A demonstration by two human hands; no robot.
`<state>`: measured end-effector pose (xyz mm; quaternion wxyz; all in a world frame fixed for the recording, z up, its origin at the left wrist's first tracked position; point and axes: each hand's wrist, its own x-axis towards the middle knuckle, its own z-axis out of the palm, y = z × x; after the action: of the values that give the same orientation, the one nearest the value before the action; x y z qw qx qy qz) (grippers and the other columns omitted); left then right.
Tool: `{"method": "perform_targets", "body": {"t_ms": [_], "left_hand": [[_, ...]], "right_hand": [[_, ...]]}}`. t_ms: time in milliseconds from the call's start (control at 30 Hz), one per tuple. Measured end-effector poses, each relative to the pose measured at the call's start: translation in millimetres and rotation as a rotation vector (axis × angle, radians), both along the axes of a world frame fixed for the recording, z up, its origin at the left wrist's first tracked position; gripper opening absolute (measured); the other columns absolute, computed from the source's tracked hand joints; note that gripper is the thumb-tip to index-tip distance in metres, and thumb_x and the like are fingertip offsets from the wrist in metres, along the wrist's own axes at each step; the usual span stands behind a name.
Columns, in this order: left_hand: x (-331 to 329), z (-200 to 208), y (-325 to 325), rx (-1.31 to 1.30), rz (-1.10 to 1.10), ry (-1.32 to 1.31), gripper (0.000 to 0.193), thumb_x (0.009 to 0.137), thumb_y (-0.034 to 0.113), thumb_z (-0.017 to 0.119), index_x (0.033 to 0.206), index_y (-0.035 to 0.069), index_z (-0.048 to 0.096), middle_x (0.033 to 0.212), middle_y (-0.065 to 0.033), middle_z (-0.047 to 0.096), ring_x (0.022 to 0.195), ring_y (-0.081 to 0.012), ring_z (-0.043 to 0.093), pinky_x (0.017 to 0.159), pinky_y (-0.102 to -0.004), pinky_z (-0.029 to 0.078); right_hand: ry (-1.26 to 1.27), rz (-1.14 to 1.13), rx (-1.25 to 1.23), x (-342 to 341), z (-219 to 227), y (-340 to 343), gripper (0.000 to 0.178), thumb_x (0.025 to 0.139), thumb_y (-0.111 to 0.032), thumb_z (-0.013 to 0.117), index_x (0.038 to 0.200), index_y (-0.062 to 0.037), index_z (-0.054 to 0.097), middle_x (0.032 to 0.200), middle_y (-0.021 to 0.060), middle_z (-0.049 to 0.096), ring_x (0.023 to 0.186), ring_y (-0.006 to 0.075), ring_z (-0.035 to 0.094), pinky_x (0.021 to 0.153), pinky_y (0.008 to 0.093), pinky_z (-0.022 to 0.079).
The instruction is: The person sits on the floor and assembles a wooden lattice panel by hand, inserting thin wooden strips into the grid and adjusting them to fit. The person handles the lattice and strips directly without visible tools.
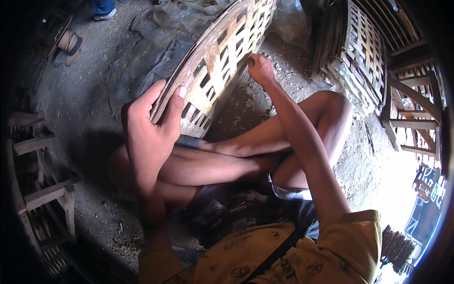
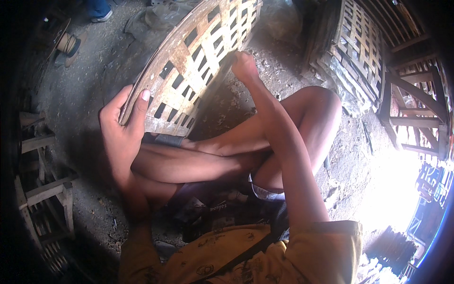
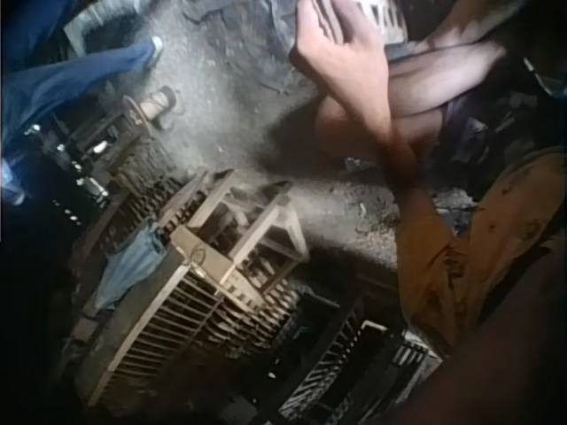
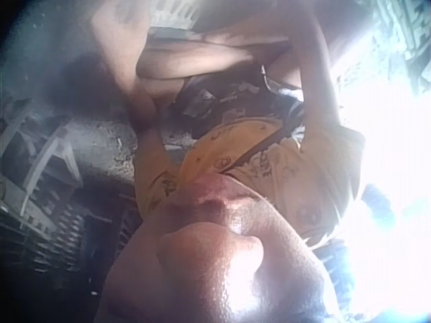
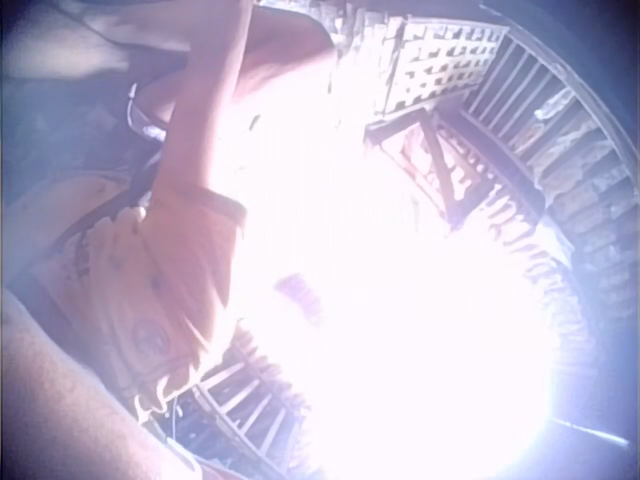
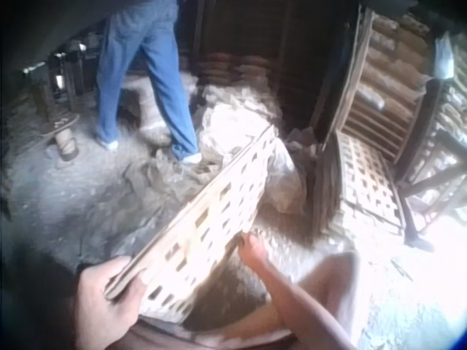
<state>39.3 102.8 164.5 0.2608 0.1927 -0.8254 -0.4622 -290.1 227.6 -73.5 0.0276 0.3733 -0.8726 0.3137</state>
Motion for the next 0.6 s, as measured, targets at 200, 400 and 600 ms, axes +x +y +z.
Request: {"method": "perform_targets", "body": {"t_ms": [200, 400, 600], "left_hand": [[4, -4, -2, -0.010, 0.004, 0.005, 0.023, 0.101, 0.017, 0.067, 0.102, -0.006, 0.067, 0.077, -0.0082, 0.066, 0.072, -0.0071, 0.053, 0.067, -0.0279, 0.047], [0, -4, 0, -0.040, 0.006, 0.025, 0.021, 0.101, 0.016, 0.066, 0.099, -0.005, 0.065, 0.074, -0.0098, 0.064, 0.068, -0.0077, 0.051, 0.063, -0.0289, 0.046], [2, -2, -1, 0.031, 0.007, -0.021, 0.026, 0.100, 0.018, 0.068, 0.106, -0.007, 0.068, 0.082, -0.0094, 0.070, 0.077, -0.0088, 0.057, 0.073, -0.0291, 0.049]], "right_hand": [[-0.253, 0.011, -0.007, 11, 18, 0, 0.022, 0.089, -0.012, 0.061, 0.104, -0.0062, 0.076, 0.101, 0.0225, 0.074, 0.098, 0.0392, 0.071, 0.088, 0.0431, 0.056], [-0.119, -0.225, -0.183, 0, -1, -2, 0.020, 0.090, -0.015, 0.059, 0.092, -0.0038, 0.075, 0.089, 0.0270, 0.072, 0.085, 0.0446, 0.071, 0.080, 0.0487, 0.057], [-0.146, -0.076, 0.015, 1, -8, 0, 0.021, 0.088, -0.016, 0.065, 0.100, -0.0047, 0.077, 0.097, 0.0185, 0.077, 0.091, 0.0323, 0.076, 0.086, 0.0402, 0.058]]}}
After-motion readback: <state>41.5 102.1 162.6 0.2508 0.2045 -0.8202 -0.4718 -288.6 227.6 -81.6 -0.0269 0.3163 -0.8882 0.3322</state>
